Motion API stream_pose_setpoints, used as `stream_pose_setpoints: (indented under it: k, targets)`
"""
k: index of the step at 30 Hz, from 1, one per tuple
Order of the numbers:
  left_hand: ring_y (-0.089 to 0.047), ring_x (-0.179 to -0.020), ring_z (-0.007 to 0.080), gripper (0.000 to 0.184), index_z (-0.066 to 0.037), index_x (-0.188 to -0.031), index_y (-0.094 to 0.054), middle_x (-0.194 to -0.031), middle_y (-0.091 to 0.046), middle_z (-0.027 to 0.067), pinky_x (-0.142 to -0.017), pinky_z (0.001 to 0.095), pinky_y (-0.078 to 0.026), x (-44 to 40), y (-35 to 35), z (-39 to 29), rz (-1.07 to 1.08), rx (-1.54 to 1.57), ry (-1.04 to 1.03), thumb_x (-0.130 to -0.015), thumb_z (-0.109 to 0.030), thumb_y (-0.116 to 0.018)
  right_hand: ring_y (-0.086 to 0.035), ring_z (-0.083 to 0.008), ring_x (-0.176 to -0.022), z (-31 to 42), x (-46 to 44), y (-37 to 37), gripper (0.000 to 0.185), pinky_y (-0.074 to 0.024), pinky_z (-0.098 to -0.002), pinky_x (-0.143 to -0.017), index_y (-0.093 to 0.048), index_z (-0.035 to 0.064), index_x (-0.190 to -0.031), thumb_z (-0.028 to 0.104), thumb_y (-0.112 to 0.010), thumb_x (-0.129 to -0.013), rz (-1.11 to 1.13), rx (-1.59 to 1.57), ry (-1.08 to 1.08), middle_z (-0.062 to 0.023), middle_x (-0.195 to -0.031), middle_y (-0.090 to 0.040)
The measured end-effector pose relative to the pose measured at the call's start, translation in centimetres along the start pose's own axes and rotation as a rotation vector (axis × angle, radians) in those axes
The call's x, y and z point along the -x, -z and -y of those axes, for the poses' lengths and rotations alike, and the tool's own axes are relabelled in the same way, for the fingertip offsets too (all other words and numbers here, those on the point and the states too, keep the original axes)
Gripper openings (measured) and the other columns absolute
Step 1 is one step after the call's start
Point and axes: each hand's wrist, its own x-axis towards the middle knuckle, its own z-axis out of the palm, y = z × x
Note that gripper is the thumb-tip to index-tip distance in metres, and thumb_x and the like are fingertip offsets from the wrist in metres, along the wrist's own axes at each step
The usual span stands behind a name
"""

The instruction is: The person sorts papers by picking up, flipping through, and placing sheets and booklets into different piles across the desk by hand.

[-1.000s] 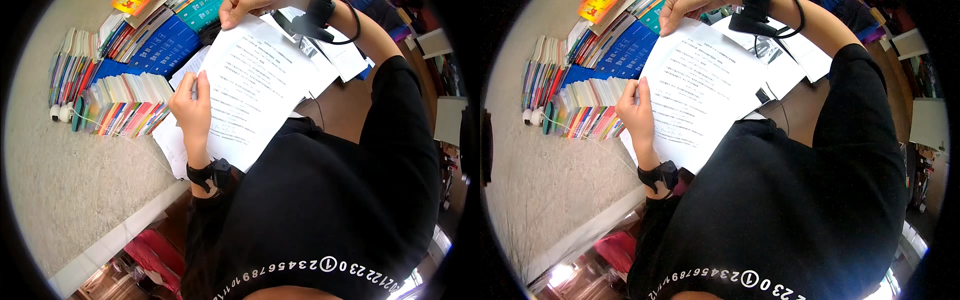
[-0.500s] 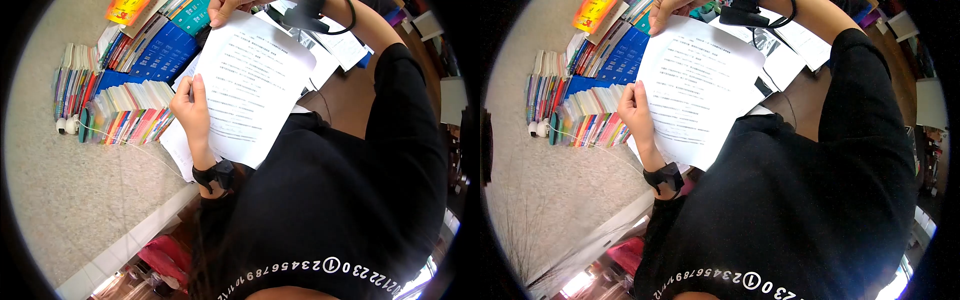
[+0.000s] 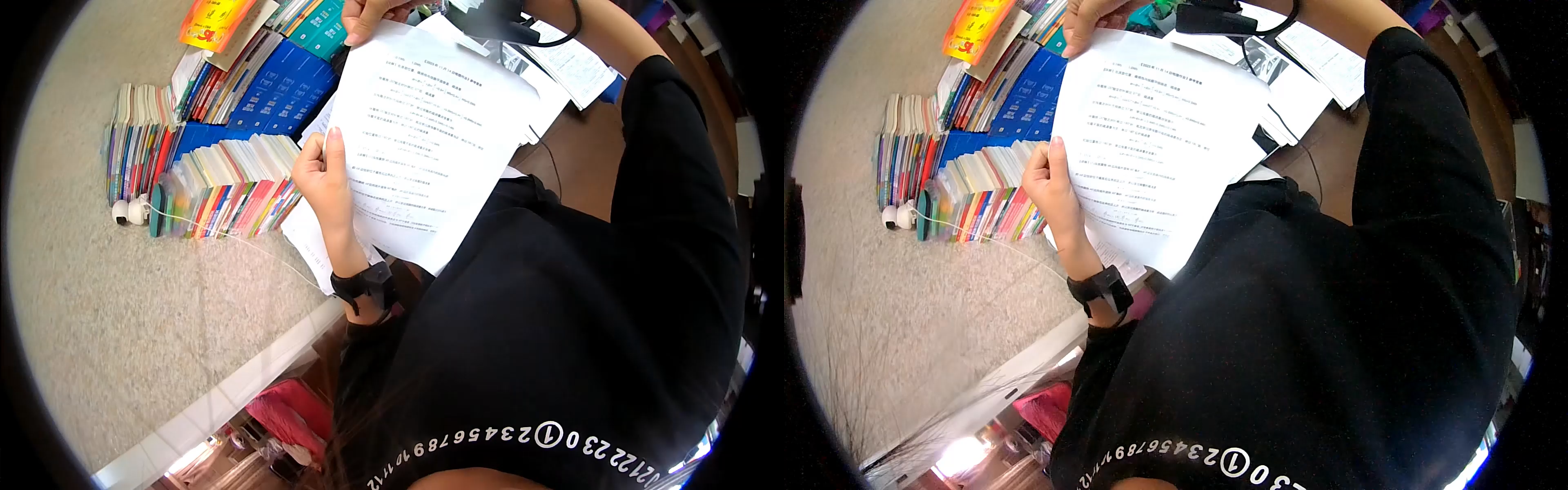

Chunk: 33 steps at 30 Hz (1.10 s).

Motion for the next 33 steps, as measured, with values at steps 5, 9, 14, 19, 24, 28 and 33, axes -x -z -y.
stream_pose_setpoints:
  k: [5, 9, 14, 19, 24, 28, 33]
  targets:
    - [-0.020, -0.054, 0.0055, 0.047, -0.006, -0.055, -0.029, -0.054, -0.023, -0.0039, -0.046, 0.0267, -0.016, -0.1, 0.3, 1.9, -0.007, -0.293, -0.029, -0.082, -0.013, -0.067, -0.052, -0.0080, -0.052, -3.5, -0.6, 1.5, 0.023, -0.0403, -0.0217, -0.049, -0.063, 0.0063, -0.069, 0.025, -0.070, -0.080, 0.005, 0.158, -0.052, 0.0015, -0.059, -0.056]
    - [-0.021, -0.054, 0.0081, 0.044, -0.002, -0.057, -0.030, -0.053, -0.024, 0.0035, -0.045, 0.0299, -0.019, 1.0, 1.3, 7.6, -0.111, -0.474, 0.023, -0.080, -0.010, -0.067, -0.056, -0.0102, -0.057, -10.4, -0.1, 1.0, 0.026, -0.0455, -0.0233, -0.055, -0.061, 0.0026, -0.078, 0.027, -0.066, -0.083, -0.299, 0.124, 0.083, -0.0026, -0.064, -0.059]
    - [-0.031, -0.052, 0.0078, 0.038, 0.000, -0.056, -0.036, -0.052, -0.039, 0.0029, -0.046, 0.0289, -0.029, 5.0, 0.9, 13.3, -0.501, -0.424, 0.276, -0.083, -0.008, -0.061, -0.060, -0.0124, -0.070, -24.5, 2.9, -4.9, 0.031, -0.0476, -0.0238, -0.067, -0.061, 0.0061, -0.092, 0.037, -0.057, -0.088, -0.608, -0.088, -0.216, -0.0048, -0.075, -0.061]
    - [-0.032, -0.054, 0.0068, 0.037, -0.003, -0.056, -0.033, -0.056, -0.044, 0.0000, -0.046, 0.0275, -0.030, 7.5, -2.1, 15.0, -0.629, -0.366, 0.487, -0.086, -0.005, -0.055, -0.057, -0.0258, -0.101, -28.6, 6.1, -17.9, 0.078, -0.0484, -0.0344, -0.083, -0.038, -0.0066, -0.129, 0.053, -0.058, -0.083, -0.228, -0.385, -0.423, -0.0281, -0.112, -0.054]
    - [-0.042, -0.056, 0.0074, 0.033, -0.003, -0.059, -0.037, -0.063, -0.050, 0.0012, -0.050, 0.0253, -0.037, 8.1, -7.7, 16.3, -0.852, 0.111, 0.550, -0.088, -0.007, -0.053, -0.054, -0.0265, -0.107, -22.7, 5.8, -19.9, 0.074, -0.0456, -0.0347, -0.089, -0.034, -0.0090, -0.131, 0.038, -0.065, -0.083, -0.382, -0.819, -0.614, -0.0273, -0.121, -0.050]
    - [-0.054, -0.067, 0.0112, 0.027, -0.004, -0.069, -0.049, -0.071, -0.057, 0.0046, -0.061, 0.0261, -0.045, 7.3, -12.3, 15.1, -0.850, 0.482, 0.723, -0.092, -0.018, -0.049, -0.054, -0.0194, -0.106, -28.9, 8.7, -17.8, 0.046, -0.0453, -0.0308, -0.087, -0.048, -0.0061, -0.121, 0.020, -0.062, -0.085, -0.560, -0.987, -0.516, -0.0141, -0.113, -0.059]
    - [-0.063, -0.086, 0.0164, 0.033, -0.003, -0.093, -0.058, -0.092, -0.065, 0.0098, -0.075, 0.0278, -0.050, 10.8, -17.4, 17.8, 0.247, 0.413, 0.878, -0.095, -0.033, -0.046, -0.054, -0.0132, -0.081, -35.2, 19.5, -8.2, 0.044, -0.0446, -0.0267, -0.069, -0.052, -0.0050, -0.113, 0.022, -0.066, -0.081, -1.252, -0.342, -0.801, -0.0075, -0.094, -0.059]
